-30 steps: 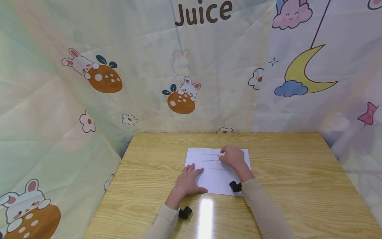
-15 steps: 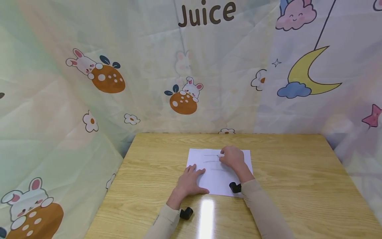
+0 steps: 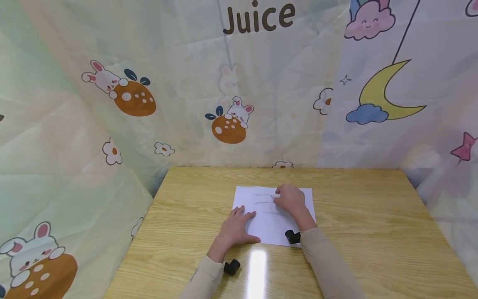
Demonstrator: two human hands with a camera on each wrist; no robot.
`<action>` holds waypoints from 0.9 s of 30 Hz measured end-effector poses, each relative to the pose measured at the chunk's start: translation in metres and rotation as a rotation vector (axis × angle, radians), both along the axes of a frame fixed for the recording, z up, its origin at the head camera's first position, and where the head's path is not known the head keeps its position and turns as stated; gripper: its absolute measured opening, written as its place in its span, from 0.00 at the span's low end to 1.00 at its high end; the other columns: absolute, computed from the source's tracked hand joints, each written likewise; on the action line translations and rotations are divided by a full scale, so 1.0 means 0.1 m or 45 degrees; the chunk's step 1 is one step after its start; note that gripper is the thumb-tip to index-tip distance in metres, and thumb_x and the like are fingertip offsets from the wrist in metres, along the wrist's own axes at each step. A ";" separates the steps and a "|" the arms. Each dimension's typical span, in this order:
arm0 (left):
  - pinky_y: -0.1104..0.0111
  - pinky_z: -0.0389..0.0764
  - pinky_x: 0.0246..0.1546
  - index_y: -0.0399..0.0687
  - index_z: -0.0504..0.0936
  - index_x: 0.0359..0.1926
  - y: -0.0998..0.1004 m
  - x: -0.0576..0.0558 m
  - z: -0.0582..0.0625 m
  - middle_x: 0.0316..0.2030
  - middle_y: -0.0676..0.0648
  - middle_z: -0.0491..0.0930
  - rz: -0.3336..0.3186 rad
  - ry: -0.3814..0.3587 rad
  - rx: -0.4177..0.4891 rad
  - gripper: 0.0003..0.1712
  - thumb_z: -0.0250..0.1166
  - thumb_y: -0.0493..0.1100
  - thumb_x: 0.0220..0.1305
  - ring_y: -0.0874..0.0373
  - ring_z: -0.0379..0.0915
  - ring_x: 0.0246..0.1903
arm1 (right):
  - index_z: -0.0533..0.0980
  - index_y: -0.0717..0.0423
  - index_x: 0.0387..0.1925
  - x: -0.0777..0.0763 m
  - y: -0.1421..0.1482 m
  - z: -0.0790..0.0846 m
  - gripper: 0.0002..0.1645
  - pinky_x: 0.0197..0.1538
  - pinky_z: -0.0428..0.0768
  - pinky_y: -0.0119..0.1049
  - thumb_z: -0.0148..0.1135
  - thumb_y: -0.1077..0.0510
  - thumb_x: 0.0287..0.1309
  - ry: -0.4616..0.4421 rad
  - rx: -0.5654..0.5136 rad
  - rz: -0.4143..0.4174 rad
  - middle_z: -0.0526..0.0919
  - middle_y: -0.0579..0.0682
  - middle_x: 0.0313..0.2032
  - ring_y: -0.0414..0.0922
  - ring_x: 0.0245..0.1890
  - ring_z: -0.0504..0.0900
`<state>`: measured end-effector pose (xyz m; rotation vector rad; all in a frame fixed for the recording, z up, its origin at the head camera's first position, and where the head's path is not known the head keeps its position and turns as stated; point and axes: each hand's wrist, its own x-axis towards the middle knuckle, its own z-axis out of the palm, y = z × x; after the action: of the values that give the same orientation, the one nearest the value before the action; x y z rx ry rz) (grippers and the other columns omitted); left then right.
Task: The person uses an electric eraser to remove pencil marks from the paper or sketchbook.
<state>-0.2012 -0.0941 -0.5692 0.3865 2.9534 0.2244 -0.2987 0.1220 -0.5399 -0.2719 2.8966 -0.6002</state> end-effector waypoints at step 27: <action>0.47 0.75 0.50 0.64 0.72 0.67 0.04 0.01 0.02 0.68 0.39 0.60 0.017 -0.008 0.020 0.53 0.73 0.75 0.37 0.40 0.54 0.68 | 0.84 0.55 0.45 0.12 -0.04 -0.03 0.19 0.27 0.78 0.43 0.67 0.52 0.53 -0.002 -0.040 -0.089 0.85 0.55 0.44 0.47 0.29 0.79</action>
<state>-0.2002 -0.0903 -0.5675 0.3670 2.9505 0.2507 -0.2870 0.1180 -0.5431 -0.1743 2.9074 -0.6576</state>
